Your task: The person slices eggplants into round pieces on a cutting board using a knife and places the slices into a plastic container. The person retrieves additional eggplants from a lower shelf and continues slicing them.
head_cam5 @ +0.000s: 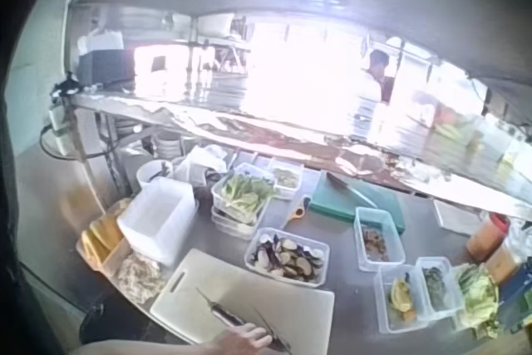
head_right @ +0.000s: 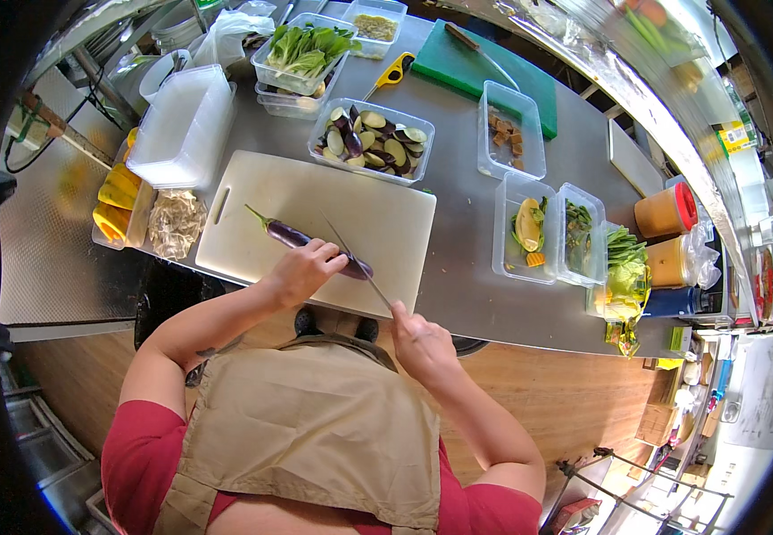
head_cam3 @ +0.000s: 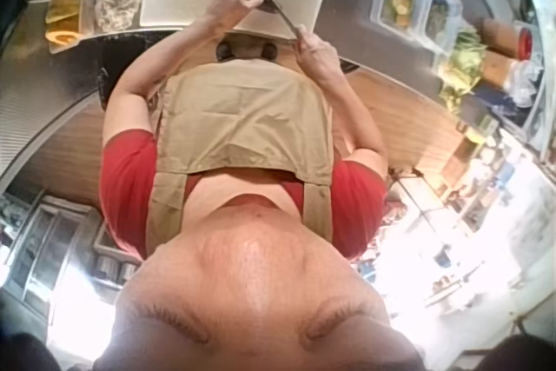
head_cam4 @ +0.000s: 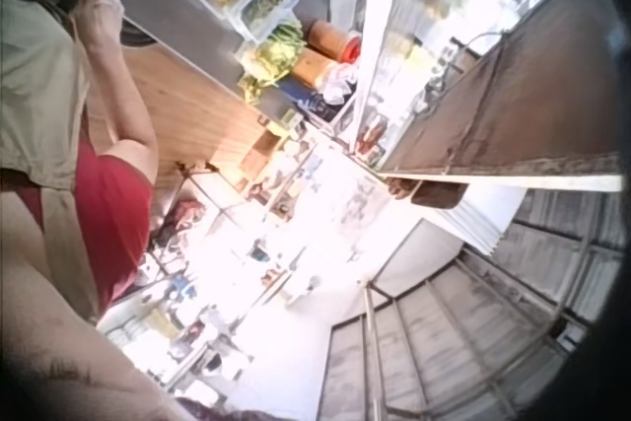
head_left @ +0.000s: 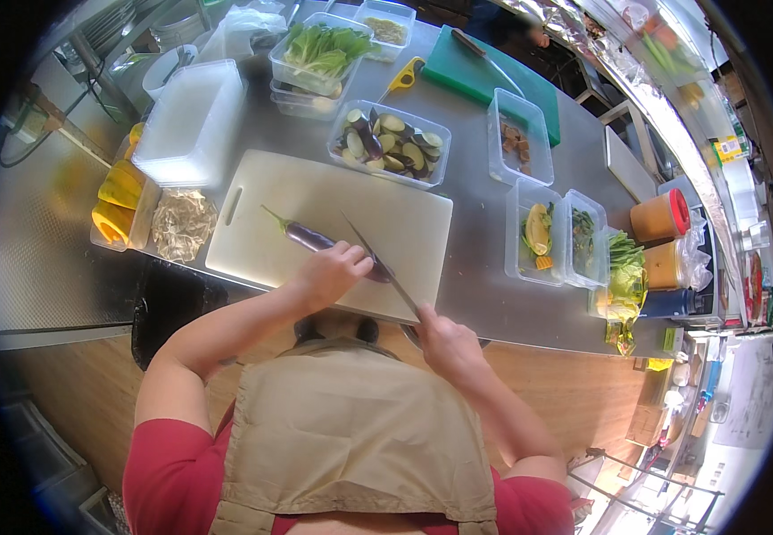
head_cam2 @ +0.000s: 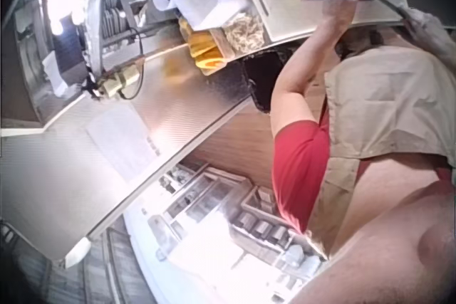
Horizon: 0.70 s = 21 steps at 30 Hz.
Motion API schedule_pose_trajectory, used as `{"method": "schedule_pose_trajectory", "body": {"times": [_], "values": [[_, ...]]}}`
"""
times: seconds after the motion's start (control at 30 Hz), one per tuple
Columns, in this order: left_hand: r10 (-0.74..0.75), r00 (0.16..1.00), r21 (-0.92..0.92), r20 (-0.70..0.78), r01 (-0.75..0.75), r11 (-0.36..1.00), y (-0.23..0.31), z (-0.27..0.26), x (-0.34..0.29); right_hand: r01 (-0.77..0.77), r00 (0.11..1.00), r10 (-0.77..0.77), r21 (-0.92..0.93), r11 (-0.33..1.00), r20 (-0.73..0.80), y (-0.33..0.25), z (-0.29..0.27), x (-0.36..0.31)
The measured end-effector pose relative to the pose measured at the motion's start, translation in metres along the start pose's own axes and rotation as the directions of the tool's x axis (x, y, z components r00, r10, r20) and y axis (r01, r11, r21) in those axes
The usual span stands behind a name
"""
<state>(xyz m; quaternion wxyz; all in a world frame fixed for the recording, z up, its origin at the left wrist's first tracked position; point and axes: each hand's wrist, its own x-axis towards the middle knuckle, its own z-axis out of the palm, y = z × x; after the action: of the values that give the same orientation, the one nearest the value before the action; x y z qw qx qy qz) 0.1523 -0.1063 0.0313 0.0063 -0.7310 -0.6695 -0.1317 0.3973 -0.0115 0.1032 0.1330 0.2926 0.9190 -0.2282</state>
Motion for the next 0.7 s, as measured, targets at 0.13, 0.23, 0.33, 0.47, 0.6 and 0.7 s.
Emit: {"method": "schedule_pose_trajectory", "body": {"times": [0.13, 0.23, 0.33, 0.47, 0.6, 0.7], "values": [[-0.036, 0.999, 0.066, 0.023, 0.035, 0.997, 0.007, 0.000, -0.001, -0.005, 0.986, 0.013, -0.052, 0.999, 0.165, 0.011, -0.020, -0.032], [-0.026, 0.999, 0.085, -0.028, 0.029, 0.996, 0.009, 0.002, -0.002, -0.032, 0.987, 0.036, -0.024, 0.999, 0.157, 0.025, 0.003, -0.023], [-0.047, 0.999, 0.076, -0.016, 0.048, 0.996, 0.009, 0.005, 0.000, 0.004, 0.993, 0.000, -0.035, 0.999, 0.121, 0.023, 0.034, 0.027], [-0.071, 0.997, 0.052, -0.019, 0.072, 0.996, 0.009, 0.007, -0.003, 0.063, 0.998, -0.063, -0.049, 0.997, -0.003, 0.002, 0.029, 0.062], [-0.076, 0.997, 0.069, -0.015, 0.077, 0.995, 0.009, 0.004, -0.007, 0.043, 0.999, -0.041, -0.059, 0.997, 0.034, -0.011, -0.009, 0.030], [-0.088, 0.996, 0.037, 0.008, 0.087, 0.995, 0.007, 0.007, -0.006, -0.002, 0.994, 0.006, -0.044, 0.999, 0.107, -0.002, 0.008, 0.011]]}}
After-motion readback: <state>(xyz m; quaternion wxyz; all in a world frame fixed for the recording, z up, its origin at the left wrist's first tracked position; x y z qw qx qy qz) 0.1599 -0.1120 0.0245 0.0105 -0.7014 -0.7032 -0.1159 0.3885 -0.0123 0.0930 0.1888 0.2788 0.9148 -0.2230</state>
